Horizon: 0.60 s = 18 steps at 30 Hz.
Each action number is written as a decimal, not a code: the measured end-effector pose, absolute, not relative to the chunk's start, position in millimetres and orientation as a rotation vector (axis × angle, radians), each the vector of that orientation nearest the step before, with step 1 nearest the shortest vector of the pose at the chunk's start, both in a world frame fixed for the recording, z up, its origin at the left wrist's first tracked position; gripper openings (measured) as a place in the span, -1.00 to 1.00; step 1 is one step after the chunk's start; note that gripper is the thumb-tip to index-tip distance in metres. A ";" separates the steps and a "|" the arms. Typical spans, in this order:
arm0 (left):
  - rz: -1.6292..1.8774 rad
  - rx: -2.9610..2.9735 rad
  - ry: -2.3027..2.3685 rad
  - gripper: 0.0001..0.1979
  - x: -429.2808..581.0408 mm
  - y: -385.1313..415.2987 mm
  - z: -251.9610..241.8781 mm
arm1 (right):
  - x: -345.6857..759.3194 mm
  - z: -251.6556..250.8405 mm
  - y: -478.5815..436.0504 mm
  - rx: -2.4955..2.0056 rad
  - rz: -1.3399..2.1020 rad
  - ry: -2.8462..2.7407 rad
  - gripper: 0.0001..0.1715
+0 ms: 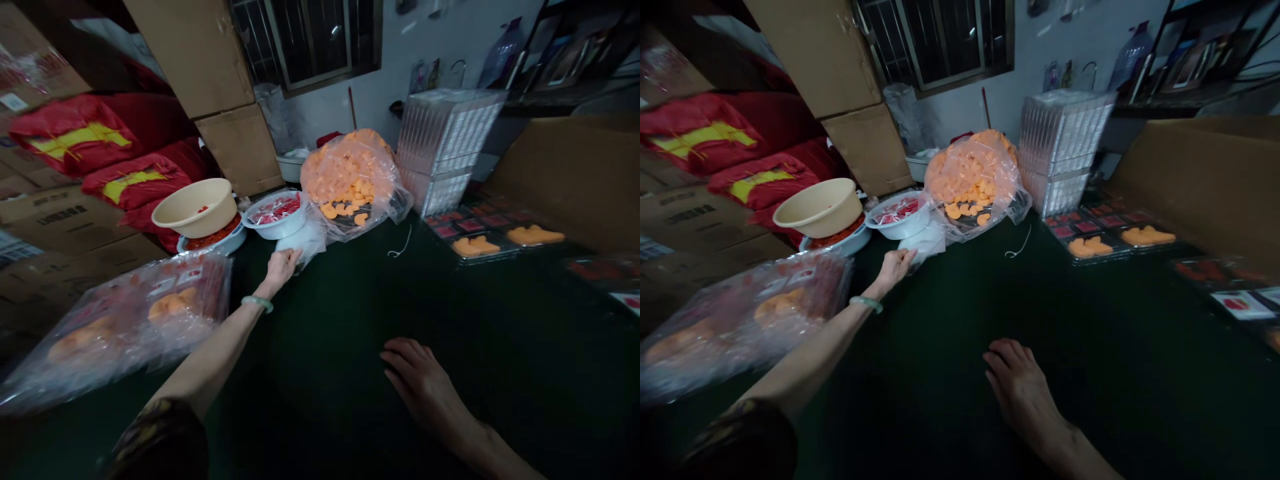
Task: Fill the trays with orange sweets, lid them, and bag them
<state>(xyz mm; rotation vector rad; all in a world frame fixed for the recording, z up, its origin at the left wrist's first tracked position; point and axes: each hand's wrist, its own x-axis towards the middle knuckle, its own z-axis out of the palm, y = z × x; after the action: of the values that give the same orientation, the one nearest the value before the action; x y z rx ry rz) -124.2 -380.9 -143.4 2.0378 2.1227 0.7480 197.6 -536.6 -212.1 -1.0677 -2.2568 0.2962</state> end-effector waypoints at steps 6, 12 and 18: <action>0.480 2.161 1.682 -0.59 -66.2 -493.1 -163.7 | 223.6 -190.8 -534.4 -1.176 0.356 -2.137 -0.69; 0.384 2.208 1.483 -0.60 -56.6 -548.2 -182.1 | 352.9 -151.2 -517.2 -1.689 -0.072 -1.696 -0.67; 0.447 2.252 1.473 -0.57 -53.2 -546.1 -185.2 | 482.7 -139.6 -471.9 -2.399 -0.189 -1.340 -0.55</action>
<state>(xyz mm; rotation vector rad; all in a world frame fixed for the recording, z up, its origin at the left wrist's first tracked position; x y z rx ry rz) -53.2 -546.1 -185.2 2.2525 1.4734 0.4474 482.7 -471.9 -139.6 -2.3991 -1.3400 -0.1892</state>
